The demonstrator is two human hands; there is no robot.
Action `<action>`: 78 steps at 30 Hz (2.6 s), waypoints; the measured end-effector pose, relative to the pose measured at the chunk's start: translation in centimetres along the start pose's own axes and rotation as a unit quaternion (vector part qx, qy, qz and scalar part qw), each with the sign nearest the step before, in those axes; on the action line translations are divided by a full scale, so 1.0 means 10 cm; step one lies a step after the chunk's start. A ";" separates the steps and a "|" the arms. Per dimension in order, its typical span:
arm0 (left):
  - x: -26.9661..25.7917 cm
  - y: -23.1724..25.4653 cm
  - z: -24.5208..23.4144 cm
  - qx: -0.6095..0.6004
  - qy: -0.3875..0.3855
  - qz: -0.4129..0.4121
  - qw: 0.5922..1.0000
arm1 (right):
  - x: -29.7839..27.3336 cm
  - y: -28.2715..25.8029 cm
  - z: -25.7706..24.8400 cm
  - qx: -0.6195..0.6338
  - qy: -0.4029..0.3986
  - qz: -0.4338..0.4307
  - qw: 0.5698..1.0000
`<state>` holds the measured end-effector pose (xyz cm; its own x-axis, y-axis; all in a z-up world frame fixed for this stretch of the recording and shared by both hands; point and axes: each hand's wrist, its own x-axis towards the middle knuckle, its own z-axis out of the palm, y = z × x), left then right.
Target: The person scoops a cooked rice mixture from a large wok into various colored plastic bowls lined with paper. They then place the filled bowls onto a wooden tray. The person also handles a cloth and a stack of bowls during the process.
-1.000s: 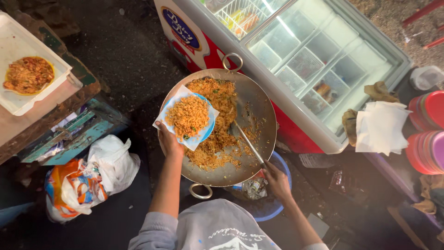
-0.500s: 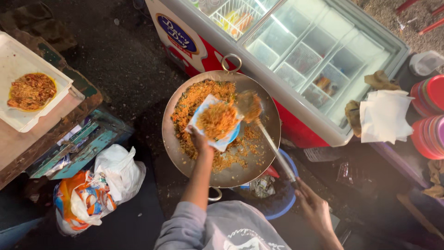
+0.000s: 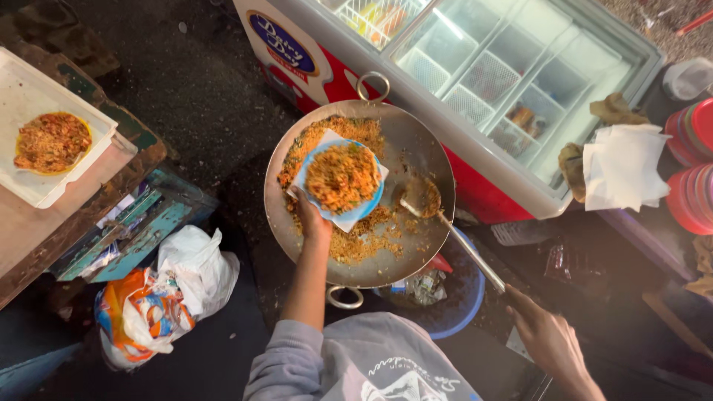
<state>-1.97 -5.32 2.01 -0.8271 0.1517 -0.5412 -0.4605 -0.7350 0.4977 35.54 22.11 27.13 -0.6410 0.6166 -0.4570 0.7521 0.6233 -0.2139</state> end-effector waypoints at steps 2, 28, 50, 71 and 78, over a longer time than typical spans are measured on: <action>-0.01 0.17 -0.03 0.027 0.048 0.039 0.998 | 0.13 -0.03 0.07 0.006 -0.031 -0.020 0.999; -0.11 -0.53 0.13 0.047 0.077 -0.030 0.996 | -0.18 0.01 0.55 0.272 0.106 -0.004 0.956; -0.31 0.48 -0.53 0.063 0.066 0.120 0.989 | 0.65 -0.38 1.06 0.234 -0.098 0.015 0.967; 0.09 -0.74 -0.08 0.000 0.113 -0.011 0.994 | -0.22 -0.10 0.69 0.270 0.143 -0.077 0.949; 0.12 -0.90 -0.08 -0.059 -0.019 -0.058 0.996 | -0.09 -0.07 0.44 0.183 0.086 0.057 0.978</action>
<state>1.41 0.92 -3.67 -0.7835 0.2625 -0.5633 -0.5140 -0.7832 0.3499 36.21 19.03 23.90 -0.5417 0.7635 -0.3517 0.8049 0.3505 -0.4788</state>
